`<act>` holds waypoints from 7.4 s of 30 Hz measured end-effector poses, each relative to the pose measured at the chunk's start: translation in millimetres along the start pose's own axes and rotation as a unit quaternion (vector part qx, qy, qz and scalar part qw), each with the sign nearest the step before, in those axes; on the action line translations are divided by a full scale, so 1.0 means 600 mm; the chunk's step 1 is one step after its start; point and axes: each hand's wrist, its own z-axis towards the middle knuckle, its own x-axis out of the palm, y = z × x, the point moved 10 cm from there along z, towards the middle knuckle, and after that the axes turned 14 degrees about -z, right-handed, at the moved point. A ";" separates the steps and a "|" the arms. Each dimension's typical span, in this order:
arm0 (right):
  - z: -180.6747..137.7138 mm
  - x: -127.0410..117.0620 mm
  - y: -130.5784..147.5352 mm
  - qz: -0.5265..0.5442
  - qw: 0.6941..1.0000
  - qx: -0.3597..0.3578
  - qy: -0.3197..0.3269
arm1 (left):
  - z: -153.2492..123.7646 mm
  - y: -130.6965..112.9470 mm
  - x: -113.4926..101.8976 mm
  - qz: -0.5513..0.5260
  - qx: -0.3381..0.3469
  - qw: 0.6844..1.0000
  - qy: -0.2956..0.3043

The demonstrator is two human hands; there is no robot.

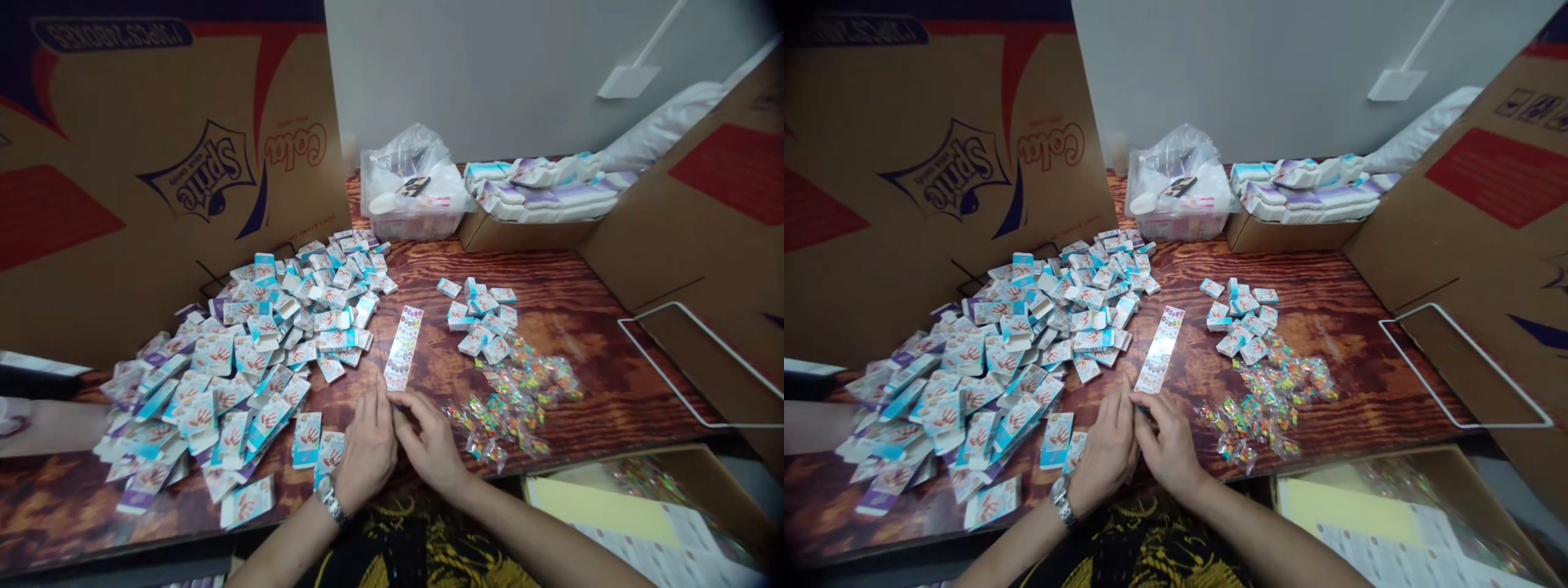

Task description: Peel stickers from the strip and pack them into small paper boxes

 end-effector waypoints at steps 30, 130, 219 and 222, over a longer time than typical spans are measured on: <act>0.071 0.039 -0.114 -0.303 0.941 -0.114 0.099 | -0.044 0.039 0.073 -0.204 -0.090 0.964 0.142; 0.064 -0.071 -0.174 0.020 0.978 0.102 0.179 | -0.119 0.137 -0.005 0.113 -0.026 0.954 0.275; -0.001 -0.007 0.064 0.038 0.991 -0.045 0.119 | -0.080 -0.043 -0.099 -0.078 0.086 0.987 -0.114; -0.001 -0.001 0.081 0.052 0.991 -0.070 0.106 | -0.087 -0.034 -0.108 -0.016 0.078 0.985 -0.152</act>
